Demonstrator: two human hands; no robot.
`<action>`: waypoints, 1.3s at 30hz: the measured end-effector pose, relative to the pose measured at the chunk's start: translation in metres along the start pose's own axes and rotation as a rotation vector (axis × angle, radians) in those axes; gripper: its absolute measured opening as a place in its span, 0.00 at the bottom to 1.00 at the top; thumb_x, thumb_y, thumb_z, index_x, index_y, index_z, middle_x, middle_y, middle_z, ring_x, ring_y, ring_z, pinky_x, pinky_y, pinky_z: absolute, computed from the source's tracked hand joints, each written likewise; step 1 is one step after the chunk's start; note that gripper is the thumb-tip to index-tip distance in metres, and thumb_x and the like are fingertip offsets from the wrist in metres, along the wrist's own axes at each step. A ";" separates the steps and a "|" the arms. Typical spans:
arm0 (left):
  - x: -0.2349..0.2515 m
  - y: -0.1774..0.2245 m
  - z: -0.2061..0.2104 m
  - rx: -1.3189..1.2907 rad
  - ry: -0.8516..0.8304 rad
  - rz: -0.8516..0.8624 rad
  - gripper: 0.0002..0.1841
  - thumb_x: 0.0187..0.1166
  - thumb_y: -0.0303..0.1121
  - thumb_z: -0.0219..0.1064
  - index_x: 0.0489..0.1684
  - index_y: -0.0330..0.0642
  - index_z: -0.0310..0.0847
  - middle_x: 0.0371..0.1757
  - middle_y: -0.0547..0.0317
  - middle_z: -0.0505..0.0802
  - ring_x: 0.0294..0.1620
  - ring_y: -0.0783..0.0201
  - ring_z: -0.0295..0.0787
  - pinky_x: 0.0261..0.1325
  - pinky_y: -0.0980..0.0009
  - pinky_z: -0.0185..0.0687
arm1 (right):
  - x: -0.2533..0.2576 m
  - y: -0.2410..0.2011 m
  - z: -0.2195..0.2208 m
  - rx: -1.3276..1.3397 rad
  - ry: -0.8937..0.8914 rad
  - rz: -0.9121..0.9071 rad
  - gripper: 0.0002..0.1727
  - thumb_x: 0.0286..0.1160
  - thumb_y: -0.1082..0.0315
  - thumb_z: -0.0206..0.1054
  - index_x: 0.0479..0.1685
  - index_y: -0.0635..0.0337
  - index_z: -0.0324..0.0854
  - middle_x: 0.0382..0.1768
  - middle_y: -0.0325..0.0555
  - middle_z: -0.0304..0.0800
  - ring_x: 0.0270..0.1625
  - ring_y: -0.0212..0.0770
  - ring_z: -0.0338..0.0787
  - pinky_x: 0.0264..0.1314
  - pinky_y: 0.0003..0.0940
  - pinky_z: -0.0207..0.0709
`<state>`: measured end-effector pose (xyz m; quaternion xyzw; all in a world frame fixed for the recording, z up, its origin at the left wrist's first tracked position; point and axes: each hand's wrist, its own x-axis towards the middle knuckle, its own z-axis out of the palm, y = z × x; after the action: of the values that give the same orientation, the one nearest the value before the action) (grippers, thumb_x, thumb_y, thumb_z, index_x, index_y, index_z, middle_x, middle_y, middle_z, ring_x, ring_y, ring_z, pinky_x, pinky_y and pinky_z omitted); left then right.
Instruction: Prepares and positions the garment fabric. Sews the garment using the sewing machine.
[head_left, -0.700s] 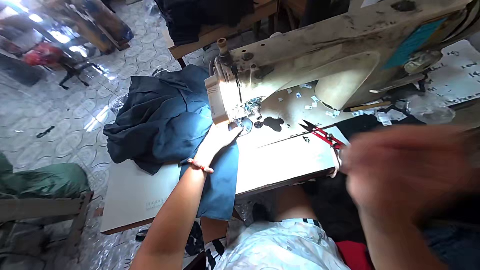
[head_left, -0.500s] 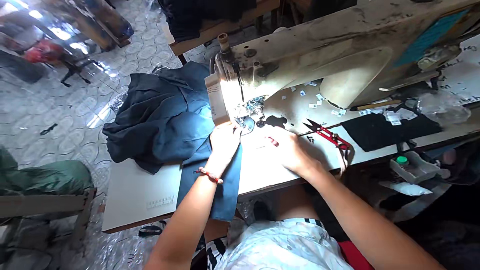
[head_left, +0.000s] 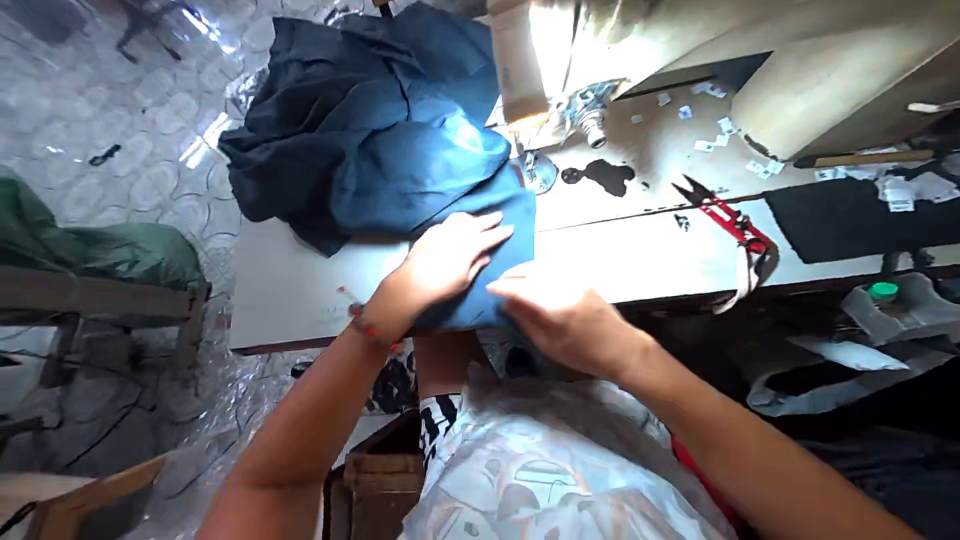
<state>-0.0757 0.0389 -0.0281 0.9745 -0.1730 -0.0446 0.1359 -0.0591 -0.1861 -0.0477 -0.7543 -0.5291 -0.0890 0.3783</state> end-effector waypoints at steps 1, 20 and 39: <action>0.008 -0.005 0.007 0.013 0.055 -0.006 0.23 0.88 0.33 0.54 0.82 0.48 0.77 0.84 0.48 0.78 0.83 0.44 0.73 0.81 0.46 0.68 | 0.001 -0.001 0.013 -0.004 -0.072 -0.043 0.15 0.84 0.65 0.60 0.56 0.56 0.92 0.55 0.47 0.94 0.62 0.45 0.90 0.68 0.45 0.80; -0.058 0.052 0.040 -0.193 0.410 -0.106 0.10 0.82 0.31 0.63 0.45 0.37 0.91 0.40 0.53 0.95 0.45 0.57 0.93 0.52 0.59 0.88 | -0.032 0.044 -0.008 0.083 -0.044 0.005 0.09 0.74 0.72 0.66 0.41 0.63 0.93 0.51 0.52 0.95 0.61 0.48 0.92 0.70 0.38 0.81; -0.055 0.072 0.021 0.166 0.404 -0.228 0.20 0.67 0.26 0.77 0.61 0.47 0.92 0.42 0.45 0.87 0.43 0.43 0.85 0.40 0.49 0.79 | -0.027 0.044 -0.015 -0.082 -0.140 0.023 0.19 0.69 0.53 0.73 0.45 0.60 0.93 0.61 0.54 0.92 0.65 0.52 0.90 0.69 0.46 0.81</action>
<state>-0.1533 -0.0123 -0.0254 0.9846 -0.0344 0.1507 0.0811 -0.0288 -0.2229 -0.0728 -0.7796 -0.5415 -0.0532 0.3101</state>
